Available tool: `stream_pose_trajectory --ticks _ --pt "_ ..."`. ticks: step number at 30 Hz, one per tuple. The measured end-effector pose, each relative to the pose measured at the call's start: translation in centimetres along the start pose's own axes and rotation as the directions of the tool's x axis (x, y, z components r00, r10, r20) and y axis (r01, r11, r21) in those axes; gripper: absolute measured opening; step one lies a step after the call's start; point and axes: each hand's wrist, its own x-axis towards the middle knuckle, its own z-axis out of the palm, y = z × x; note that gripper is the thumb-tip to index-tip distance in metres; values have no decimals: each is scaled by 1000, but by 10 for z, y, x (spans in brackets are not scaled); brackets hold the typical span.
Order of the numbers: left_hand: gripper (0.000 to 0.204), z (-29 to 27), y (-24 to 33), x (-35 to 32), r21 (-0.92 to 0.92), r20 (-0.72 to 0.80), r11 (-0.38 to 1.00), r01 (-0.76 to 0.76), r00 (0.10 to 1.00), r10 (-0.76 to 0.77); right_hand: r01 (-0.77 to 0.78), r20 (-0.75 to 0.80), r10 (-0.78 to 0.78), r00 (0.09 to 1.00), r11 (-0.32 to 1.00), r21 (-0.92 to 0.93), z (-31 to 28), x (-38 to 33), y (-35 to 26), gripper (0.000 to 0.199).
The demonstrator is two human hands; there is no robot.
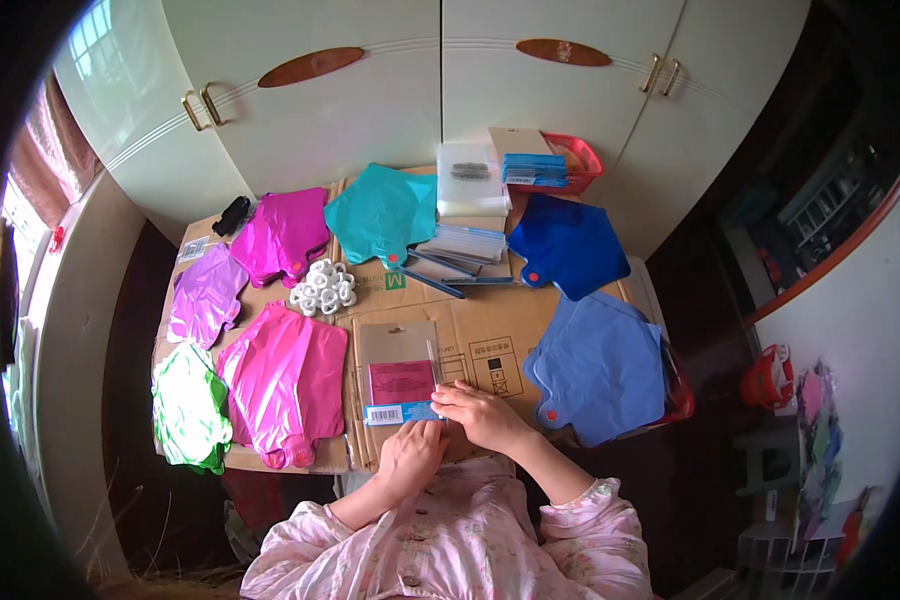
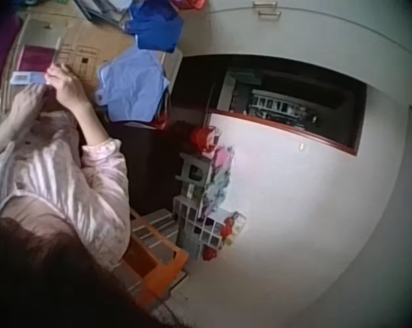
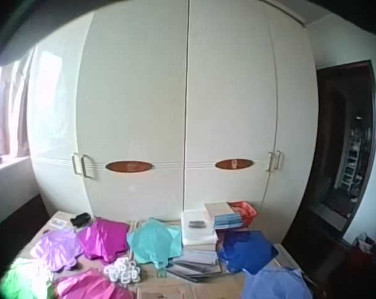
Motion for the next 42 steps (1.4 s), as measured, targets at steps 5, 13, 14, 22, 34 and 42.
stream_pose_trajectory --ticks 5,13,14,22,34,42 --pt "14 -17 5 -9 -75 79 995 -61 995 67 14 1 -14 1000 1000 7 3 -2 5 36" --pt "14 -8 -6 4 -9 -75 999 -48 996 47 17 5 -17 1000 1000 20 0 -1 3 37" --pt "14 -6 -6 6 -2 -79 999 -50 996 49 20 7 -20 1000 1000 18 0 -1 3 37" --pt "10 -14 -9 5 -99 -123 983 -157 982 145 44 29 -43 999 999 -31 -4 -1 -1 35" --pt "5 -76 -87 -57 -688 -285 724 54 897 -337 117 -3 -118 993 988 -100 -5 3 -6 37" --pt "32 -102 -77 -42 53 -1 976 -212 977 212 146 -47 -156 987 974 -171 3 2 -7 24"
